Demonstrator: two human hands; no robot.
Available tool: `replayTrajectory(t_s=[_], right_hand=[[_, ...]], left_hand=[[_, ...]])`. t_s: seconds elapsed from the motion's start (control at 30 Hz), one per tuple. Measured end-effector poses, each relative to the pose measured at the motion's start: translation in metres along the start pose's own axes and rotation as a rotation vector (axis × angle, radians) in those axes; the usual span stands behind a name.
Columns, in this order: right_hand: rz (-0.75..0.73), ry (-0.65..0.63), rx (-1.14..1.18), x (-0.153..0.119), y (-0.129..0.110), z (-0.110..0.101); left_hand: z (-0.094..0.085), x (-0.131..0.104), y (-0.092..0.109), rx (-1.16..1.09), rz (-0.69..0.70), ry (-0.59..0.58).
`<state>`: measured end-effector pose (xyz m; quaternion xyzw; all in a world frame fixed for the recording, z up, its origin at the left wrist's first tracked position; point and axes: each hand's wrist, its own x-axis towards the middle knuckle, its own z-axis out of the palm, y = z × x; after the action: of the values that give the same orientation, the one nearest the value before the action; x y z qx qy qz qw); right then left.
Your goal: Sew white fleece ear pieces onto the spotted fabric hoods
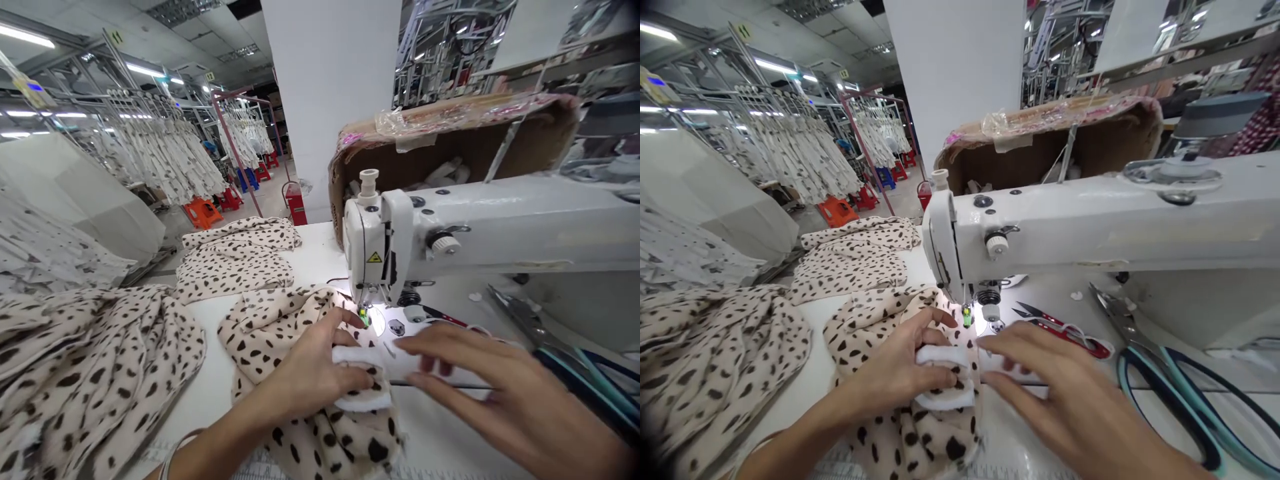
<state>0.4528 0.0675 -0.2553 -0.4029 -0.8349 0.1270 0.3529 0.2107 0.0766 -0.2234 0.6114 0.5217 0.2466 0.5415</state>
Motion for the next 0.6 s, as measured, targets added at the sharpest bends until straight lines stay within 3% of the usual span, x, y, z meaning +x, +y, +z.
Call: replayTrajectory(t_s=[0.1, 0.27, 0.43, 0.6], right_hand=[[-0.011, -0.120, 0.193, 0.025, -0.014, 0.020], [0.076, -0.272, 0.367, 0.029, -0.002, 0.036], [0.214, -0.394, 0.422, 0.021, -0.003, 0.040], [0.239, -0.355, 0.345, 0.018, -0.006, 0.043]], left_hand=[[0.003, 0.001, -0.001, -0.081, -0.010, -0.022], [0.002, 0.004, -0.005, -0.180, -0.003, -0.009], [0.005, 0.004, -0.011, 0.073, 0.110, 0.075], [0.008, 0.005, -0.014, 0.182, 0.155, 0.093]])
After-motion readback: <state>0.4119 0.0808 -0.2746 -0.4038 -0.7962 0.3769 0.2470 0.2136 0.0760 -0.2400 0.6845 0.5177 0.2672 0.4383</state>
